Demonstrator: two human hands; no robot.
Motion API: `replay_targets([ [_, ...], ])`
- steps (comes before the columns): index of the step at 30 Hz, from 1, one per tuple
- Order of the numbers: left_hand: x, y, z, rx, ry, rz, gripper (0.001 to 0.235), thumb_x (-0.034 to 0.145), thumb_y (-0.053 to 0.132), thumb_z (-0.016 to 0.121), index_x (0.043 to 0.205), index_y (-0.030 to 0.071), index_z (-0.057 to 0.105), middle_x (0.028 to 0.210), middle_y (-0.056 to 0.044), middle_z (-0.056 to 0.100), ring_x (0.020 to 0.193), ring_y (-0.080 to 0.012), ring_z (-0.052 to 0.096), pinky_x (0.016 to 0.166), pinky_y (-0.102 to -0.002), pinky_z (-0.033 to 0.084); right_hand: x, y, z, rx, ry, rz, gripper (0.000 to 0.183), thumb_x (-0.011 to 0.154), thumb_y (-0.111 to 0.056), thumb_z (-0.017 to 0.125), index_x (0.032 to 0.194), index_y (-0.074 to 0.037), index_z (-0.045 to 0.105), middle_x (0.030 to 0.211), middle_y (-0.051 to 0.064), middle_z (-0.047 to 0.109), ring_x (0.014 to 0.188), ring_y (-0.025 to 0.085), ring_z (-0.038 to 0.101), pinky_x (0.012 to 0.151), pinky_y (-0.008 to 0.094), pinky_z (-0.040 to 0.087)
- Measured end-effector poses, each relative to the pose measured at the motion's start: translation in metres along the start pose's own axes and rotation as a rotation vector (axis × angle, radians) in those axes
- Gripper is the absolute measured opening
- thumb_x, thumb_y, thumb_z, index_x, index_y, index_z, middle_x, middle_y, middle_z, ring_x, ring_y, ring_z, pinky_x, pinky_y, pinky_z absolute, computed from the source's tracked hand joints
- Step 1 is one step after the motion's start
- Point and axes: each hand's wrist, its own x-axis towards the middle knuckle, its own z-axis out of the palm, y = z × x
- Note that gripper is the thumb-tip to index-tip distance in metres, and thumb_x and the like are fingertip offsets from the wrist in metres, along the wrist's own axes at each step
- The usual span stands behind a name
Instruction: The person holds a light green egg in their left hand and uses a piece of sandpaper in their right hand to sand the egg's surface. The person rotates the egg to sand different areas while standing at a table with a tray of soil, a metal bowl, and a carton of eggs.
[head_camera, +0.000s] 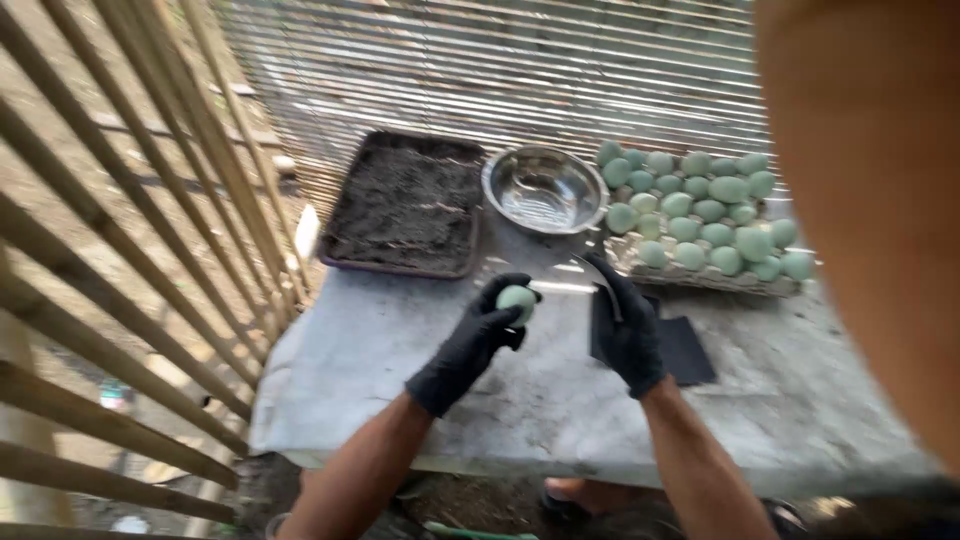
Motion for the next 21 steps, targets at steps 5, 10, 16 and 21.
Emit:
replay_targets([
  [5, -0.017, 0.025, 0.020, 0.034, 0.022, 0.002, 0.029, 0.093, 0.013, 0.066, 0.122, 0.008, 0.063, 0.106, -0.018, 0.068, 0.062, -0.0206, 0.061, 0.054, -0.028, 0.051, 0.004, -0.004, 0.006, 0.028, 0.012, 0.003, 0.040, 0.103, -0.008, 0.046, 0.139, -0.008, 0.065, 0.130, 0.019, 0.070, 0.125, 0.038, 0.060, 0.104, 0.047, 0.050],
  [10, -0.020, 0.025, 0.023, 0.114, 0.101, -0.067, 0.022, 0.099, 0.025, 0.064, 0.104, 0.004, 0.070, 0.087, -0.018, 0.070, 0.058, -0.0243, 0.065, 0.055, -0.029, 0.053, 0.000, -0.005, 0.005, 0.050, -0.032, 0.018, 0.039, 0.104, -0.011, 0.046, 0.137, -0.009, 0.067, 0.129, 0.018, 0.071, 0.126, 0.037, 0.061, 0.105, 0.046, 0.050],
  [16, -0.018, 0.031, 0.025, 0.138, 0.188, -0.252, 0.046, 0.105, 0.045, 0.045, 0.101, 0.008, 0.073, 0.092, -0.019, 0.072, 0.055, -0.0281, 0.065, 0.047, -0.032, 0.051, 0.000, 0.001, 0.005, 0.096, -0.039, 0.025, 0.037, 0.105, -0.013, 0.045, 0.136, -0.009, 0.066, 0.130, 0.018, 0.070, 0.126, 0.038, 0.061, 0.105, 0.048, 0.049],
  [21, -0.024, 0.039, 0.028, 0.012, 0.124, -0.257, 0.037, 0.099, 0.032, 0.053, 0.128, 0.011, 0.062, 0.109, -0.019, 0.071, 0.066, -0.0286, 0.069, 0.045, -0.033, 0.055, -0.002, 0.000, 0.007, 0.110, -0.029, 0.028, 0.036, 0.105, -0.009, 0.047, 0.137, -0.007, 0.064, 0.132, 0.021, 0.068, 0.127, 0.041, 0.058, 0.105, 0.051, 0.048],
])
